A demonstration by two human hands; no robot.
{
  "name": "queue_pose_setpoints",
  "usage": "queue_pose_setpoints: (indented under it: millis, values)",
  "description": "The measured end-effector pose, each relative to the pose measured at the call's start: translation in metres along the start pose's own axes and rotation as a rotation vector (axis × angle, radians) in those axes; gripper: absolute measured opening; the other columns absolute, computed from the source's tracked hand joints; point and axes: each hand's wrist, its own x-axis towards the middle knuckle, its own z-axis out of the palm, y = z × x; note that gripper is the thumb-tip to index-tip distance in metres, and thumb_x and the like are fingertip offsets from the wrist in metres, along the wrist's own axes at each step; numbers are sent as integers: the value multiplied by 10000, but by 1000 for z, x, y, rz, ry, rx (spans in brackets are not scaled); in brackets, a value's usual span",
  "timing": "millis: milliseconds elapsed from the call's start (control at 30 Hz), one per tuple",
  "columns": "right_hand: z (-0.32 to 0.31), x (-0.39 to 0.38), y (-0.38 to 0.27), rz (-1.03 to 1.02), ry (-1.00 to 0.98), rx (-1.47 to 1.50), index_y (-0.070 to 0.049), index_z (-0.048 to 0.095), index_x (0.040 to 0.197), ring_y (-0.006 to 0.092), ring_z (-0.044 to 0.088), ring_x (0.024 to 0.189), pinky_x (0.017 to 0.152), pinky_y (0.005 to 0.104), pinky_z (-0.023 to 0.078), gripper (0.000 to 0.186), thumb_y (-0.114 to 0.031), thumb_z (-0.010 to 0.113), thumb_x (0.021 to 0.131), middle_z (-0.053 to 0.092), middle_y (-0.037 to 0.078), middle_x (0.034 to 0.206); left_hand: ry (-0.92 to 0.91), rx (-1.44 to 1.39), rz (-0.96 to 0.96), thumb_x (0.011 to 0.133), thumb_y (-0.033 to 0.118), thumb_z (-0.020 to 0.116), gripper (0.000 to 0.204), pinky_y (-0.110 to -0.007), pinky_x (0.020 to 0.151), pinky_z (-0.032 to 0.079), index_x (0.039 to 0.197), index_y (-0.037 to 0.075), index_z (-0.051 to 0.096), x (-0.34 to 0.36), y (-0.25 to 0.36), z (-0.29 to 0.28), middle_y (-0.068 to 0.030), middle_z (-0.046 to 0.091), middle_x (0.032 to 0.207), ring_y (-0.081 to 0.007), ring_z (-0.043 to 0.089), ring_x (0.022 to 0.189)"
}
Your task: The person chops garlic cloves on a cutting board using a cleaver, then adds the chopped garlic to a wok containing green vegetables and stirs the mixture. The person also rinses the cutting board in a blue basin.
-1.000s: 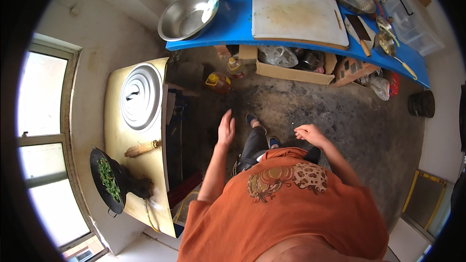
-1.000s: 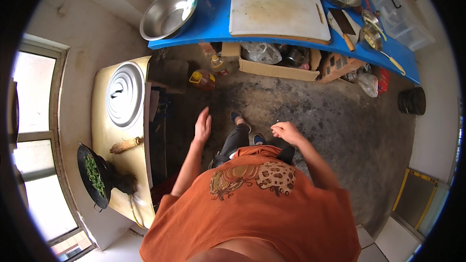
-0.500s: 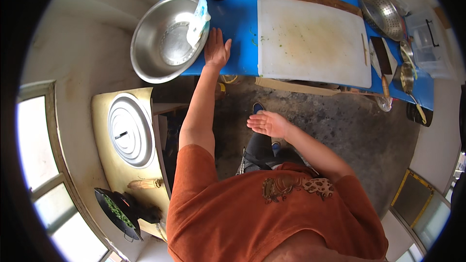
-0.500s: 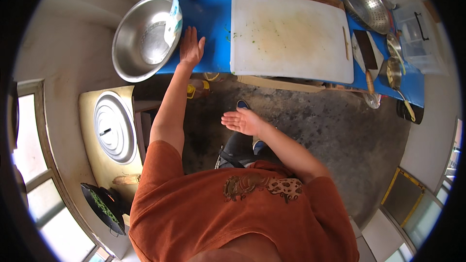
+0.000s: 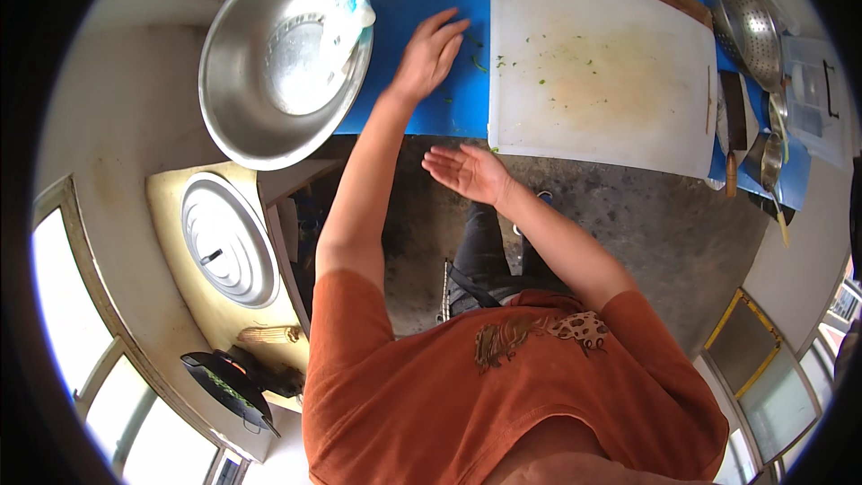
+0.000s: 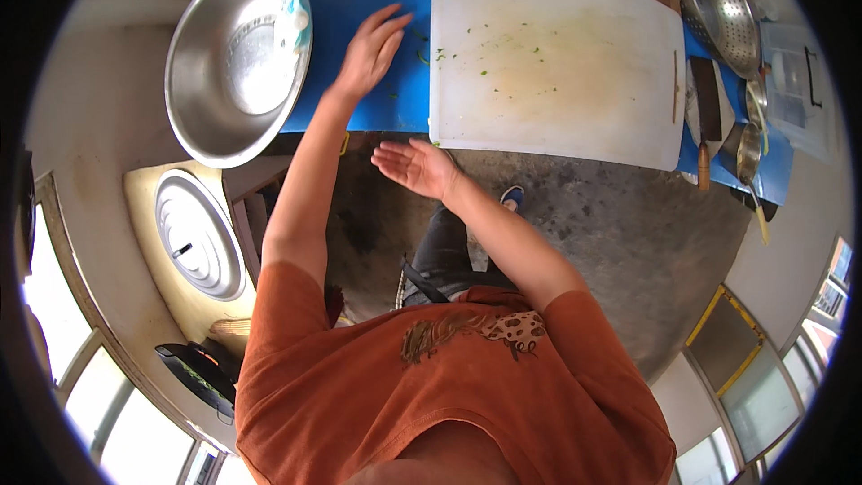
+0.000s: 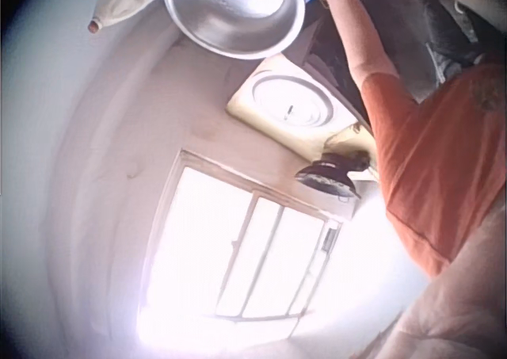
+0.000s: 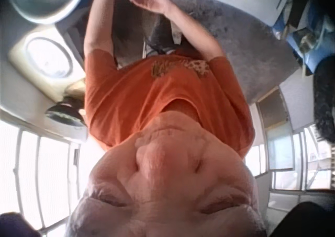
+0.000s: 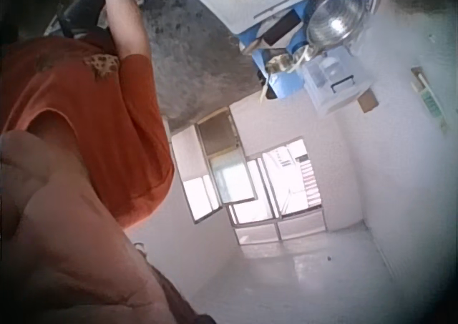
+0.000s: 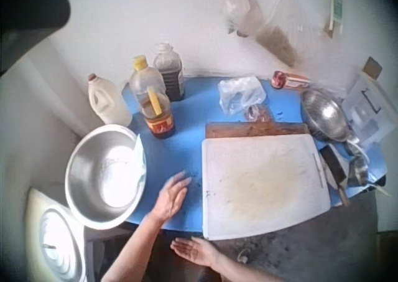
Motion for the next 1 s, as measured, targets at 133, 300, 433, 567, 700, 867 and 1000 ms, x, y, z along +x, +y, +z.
queue_pose_setpoints:
  millis: [133,300,433,567,700,867,1000]
  values:
    - [14,7,-14,-50,101,-80,123,474,1253,359,509,1230,1042,419,449,446,-233,368,1007,527,247,1293,-80,68,143,870,105,579,243,-397,897,469,1096,35,638,2,-11,28,-130,605,1167,-348,547,1066]
    - [-48,23,-27,-51,-417,184,22,511,1251,319,547,1176,973,398,498,455,-336,434,981,567,184,1262,-253,7,138,847,38,571,210,-419,906,453,1044,-1,635,-107,69,4,-137,624,1048,-333,573,1007]
    - [-36,25,-24,-102,-254,-2,12,543,1201,280,578,1122,959,411,507,438,-355,459,978,594,154,1196,-225,-117,10,857,22,561,195,-414,922,448,1034,11,643,-116,100,-30,-115,633,1051,-317,587,1028]
    - [14,12,-10,-45,38,-45,71,512,1195,311,562,1136,1009,445,478,359,-221,450,995,603,151,1146,112,192,-190,830,22,571,256,-414,815,459,1077,12,635,-89,50,-18,-143,611,1106,-324,567,944]
    - [-39,27,-22,-50,-243,29,60,497,1247,297,550,1168,1017,416,468,398,-239,470,985,569,180,1236,-45,165,-35,801,21,579,300,-408,805,456,1097,7,623,-124,67,-6,-132,607,1091,-321,570,935]
    - [-25,-1,-15,-113,-65,-169,37,603,1143,282,597,1110,1032,398,452,292,-142,545,921,631,176,1166,-81,-27,-236,788,-52,599,267,-381,858,480,1038,24,656,-174,124,-23,-149,629,1024,-319,598,959]
    - [-10,-69,2,129,72,-263,78,592,1104,317,595,1120,1012,406,481,236,-63,507,935,618,203,1154,326,-450,-816,936,51,548,128,-278,852,473,1032,27,628,-197,115,-8,-34,632,1029,-135,587,951]
